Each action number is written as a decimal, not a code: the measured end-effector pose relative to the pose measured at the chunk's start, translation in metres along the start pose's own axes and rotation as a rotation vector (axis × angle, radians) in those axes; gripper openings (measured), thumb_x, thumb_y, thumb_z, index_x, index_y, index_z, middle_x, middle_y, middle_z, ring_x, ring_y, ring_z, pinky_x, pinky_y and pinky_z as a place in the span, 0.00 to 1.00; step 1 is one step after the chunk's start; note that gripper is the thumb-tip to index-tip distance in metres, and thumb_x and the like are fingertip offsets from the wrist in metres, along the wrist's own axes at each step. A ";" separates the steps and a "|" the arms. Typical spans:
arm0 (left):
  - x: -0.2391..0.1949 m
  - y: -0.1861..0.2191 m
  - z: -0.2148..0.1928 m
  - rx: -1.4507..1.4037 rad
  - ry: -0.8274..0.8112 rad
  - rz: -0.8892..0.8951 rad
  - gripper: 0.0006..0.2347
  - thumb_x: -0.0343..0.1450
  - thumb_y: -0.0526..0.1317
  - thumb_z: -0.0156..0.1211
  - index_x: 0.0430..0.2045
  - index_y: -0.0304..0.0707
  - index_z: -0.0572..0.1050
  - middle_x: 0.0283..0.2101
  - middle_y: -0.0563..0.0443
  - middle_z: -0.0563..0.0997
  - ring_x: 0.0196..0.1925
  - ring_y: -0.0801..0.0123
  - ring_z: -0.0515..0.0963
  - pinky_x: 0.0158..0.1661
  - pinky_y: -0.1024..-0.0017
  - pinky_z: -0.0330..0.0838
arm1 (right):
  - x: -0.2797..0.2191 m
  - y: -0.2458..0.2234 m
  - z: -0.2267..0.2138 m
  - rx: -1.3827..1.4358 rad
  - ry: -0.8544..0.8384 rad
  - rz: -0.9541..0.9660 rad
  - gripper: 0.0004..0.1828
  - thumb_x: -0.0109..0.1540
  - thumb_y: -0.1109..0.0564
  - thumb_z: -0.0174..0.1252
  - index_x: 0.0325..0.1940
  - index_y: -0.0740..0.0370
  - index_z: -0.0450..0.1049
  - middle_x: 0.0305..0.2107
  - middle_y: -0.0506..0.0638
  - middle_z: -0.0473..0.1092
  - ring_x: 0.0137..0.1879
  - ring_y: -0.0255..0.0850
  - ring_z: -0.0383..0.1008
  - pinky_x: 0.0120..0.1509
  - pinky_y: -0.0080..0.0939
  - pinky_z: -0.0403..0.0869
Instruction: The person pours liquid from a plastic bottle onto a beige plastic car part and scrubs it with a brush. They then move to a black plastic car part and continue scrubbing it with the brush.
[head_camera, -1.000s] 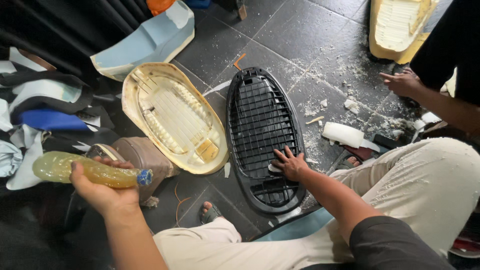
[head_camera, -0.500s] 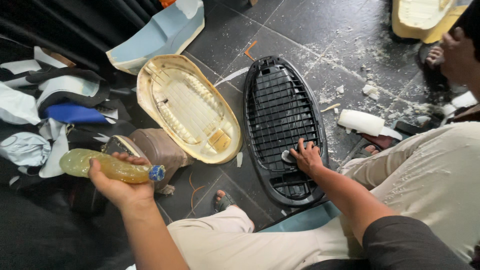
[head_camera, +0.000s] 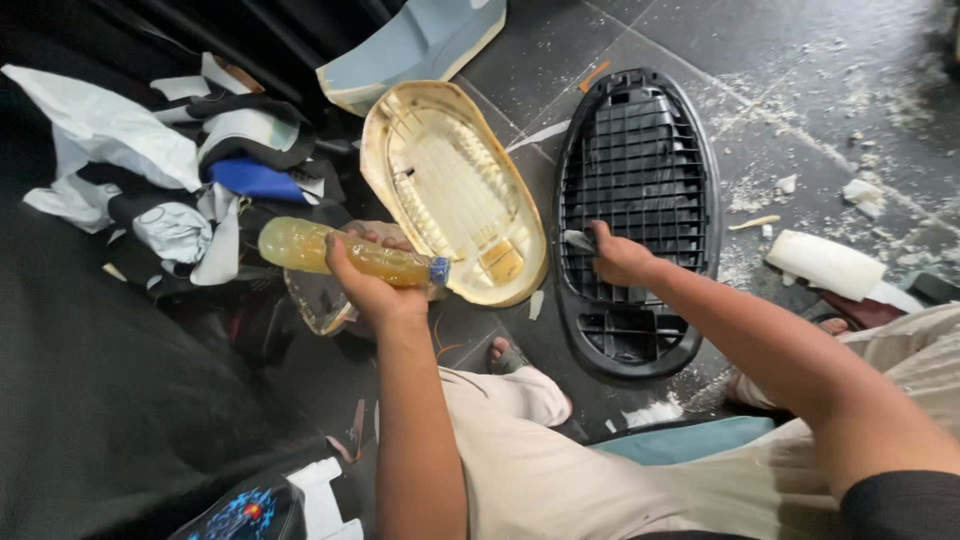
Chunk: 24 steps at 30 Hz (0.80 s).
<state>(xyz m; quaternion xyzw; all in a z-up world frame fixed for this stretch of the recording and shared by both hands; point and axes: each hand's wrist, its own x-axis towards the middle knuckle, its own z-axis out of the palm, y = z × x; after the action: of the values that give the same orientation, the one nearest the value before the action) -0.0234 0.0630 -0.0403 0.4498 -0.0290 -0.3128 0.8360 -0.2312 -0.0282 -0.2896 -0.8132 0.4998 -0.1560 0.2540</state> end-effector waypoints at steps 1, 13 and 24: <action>0.004 -0.004 0.012 0.036 -0.024 0.051 0.14 0.60 0.49 0.55 0.31 0.44 0.63 0.27 0.57 0.67 0.24 0.72 0.69 0.28 0.75 0.68 | -0.008 -0.042 -0.071 0.448 -0.276 -0.001 0.29 0.49 0.67 0.45 0.53 0.66 0.44 0.14 0.62 0.67 0.23 0.61 0.69 0.31 0.55 0.64; -0.028 -0.059 0.098 0.117 -0.145 0.134 0.33 0.58 0.51 0.63 0.49 0.34 0.53 0.39 0.42 0.65 0.37 0.60 0.71 0.37 0.62 0.72 | -0.044 -0.111 -0.134 1.168 0.055 0.282 0.10 0.58 0.58 0.37 0.26 0.61 0.63 0.08 0.45 0.48 0.14 0.32 0.46 0.18 0.35 0.52; -0.022 -0.085 0.112 0.226 -0.263 0.017 0.35 0.61 0.55 0.56 0.53 0.29 0.48 0.46 0.36 0.61 0.52 0.54 0.64 0.48 0.56 0.65 | -0.052 -0.079 -0.139 0.606 -0.211 0.207 0.20 0.61 0.55 0.37 0.53 0.71 0.60 0.39 0.67 0.66 0.46 0.58 0.67 0.46 0.58 0.68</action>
<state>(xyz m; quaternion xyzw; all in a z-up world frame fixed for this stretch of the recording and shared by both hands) -0.1203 -0.0413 -0.0340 0.4960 -0.1769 -0.3564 0.7718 -0.2674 0.0119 -0.1303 -0.6575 0.4816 -0.1859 0.5488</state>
